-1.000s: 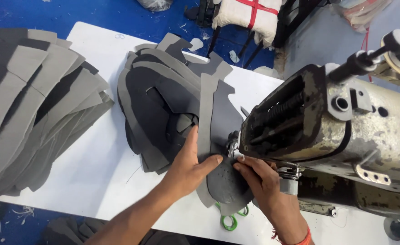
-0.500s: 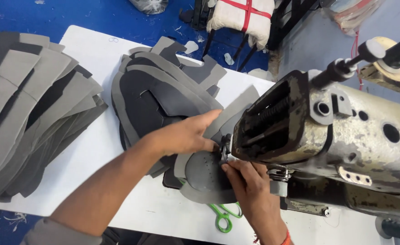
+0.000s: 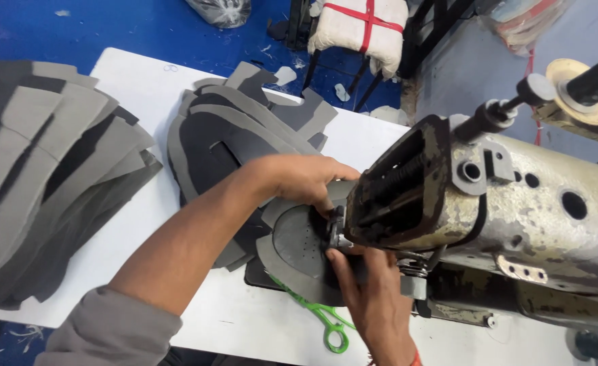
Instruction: The person sews gray and black shoe parts using a sewing machine, then cuts the thread with scissors. They repeat this process for multiple shoe parts, stacking the finished pieces on the table.
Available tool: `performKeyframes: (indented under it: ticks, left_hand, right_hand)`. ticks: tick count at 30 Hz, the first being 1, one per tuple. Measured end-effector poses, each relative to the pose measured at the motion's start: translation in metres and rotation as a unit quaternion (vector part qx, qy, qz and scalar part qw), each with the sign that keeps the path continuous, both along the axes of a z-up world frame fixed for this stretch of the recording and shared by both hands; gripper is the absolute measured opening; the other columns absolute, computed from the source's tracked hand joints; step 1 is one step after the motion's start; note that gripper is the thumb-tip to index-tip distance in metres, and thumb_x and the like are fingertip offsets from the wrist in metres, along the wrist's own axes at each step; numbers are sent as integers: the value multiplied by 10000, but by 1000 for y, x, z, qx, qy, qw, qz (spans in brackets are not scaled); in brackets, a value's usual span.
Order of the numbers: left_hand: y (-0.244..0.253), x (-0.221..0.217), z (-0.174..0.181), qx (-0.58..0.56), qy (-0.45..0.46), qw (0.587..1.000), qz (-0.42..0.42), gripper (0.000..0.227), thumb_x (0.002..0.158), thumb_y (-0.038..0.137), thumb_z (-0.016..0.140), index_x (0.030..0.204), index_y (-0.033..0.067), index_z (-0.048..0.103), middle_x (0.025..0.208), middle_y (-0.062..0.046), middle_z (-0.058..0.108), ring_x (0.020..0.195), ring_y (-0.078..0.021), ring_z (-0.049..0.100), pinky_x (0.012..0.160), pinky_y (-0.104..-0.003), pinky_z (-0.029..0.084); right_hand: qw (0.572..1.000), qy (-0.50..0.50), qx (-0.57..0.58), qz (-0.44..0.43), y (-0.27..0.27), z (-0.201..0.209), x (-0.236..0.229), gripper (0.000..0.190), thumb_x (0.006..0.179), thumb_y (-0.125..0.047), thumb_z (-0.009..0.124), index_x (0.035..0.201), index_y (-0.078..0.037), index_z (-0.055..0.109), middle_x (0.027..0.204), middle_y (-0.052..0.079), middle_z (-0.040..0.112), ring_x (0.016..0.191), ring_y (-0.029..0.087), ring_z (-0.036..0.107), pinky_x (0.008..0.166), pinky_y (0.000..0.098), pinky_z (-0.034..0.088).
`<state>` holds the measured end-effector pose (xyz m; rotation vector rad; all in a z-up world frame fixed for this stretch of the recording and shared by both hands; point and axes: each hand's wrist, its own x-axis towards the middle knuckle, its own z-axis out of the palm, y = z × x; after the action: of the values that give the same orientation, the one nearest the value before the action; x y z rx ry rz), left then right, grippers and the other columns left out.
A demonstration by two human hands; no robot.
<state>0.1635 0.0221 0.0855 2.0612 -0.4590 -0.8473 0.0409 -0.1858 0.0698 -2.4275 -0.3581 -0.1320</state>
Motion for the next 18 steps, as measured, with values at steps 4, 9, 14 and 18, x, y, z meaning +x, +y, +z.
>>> performKeyframes:
  ticks: [4, 9, 14, 18]
  left_hand:
    - [16, -39, -30, -67, -144, 985, 74, 595, 762, 145, 827, 1315, 63, 625, 1158, -113, 743, 1025, -212, 715, 874, -356, 576]
    - [-6, -135, -88, -613, 148, 632, 451, 581, 861, 432, 729, 1255, 14, 637, 1159, -119, 707, 1024, -210, 713, 872, -363, 619]
    - [-70, -176, -104, -504, 97, 649, 562, 508, 788, 148, 806, 1258, 72, 627, 1096, -66, 719, 948, -130, 700, 815, -289, 585]
    - [-77, -172, -68, -432, 2, 707, 560, 268, 876, 78, 779, 1121, -21, 728, 994, -73, 752, 861, -115, 689, 741, -265, 560]
  right_hand:
    - [1000, -17, 14, 5, -10, -12, 2, 428, 839, -275, 820, 1142, -39, 630, 950, 151, 723, 803, 321, 687, 668, 420, 520]
    - [980, -161, -9, 118, -26, -23, 8, 531, 867, -274, 846, 1221, 11, 572, 1009, 118, 709, 820, 239, 672, 684, 355, 514]
    - [973, -159, 32, 165, -24, -10, 11, 381, 855, -207, 808, 1154, -22, 662, 1089, 73, 739, 933, 221, 714, 766, 322, 540]
    - [992, -43, -18, 115, -35, -16, 8, 333, 797, -217, 836, 1104, -102, 777, 1009, 62, 733, 828, 225, 709, 674, 336, 527]
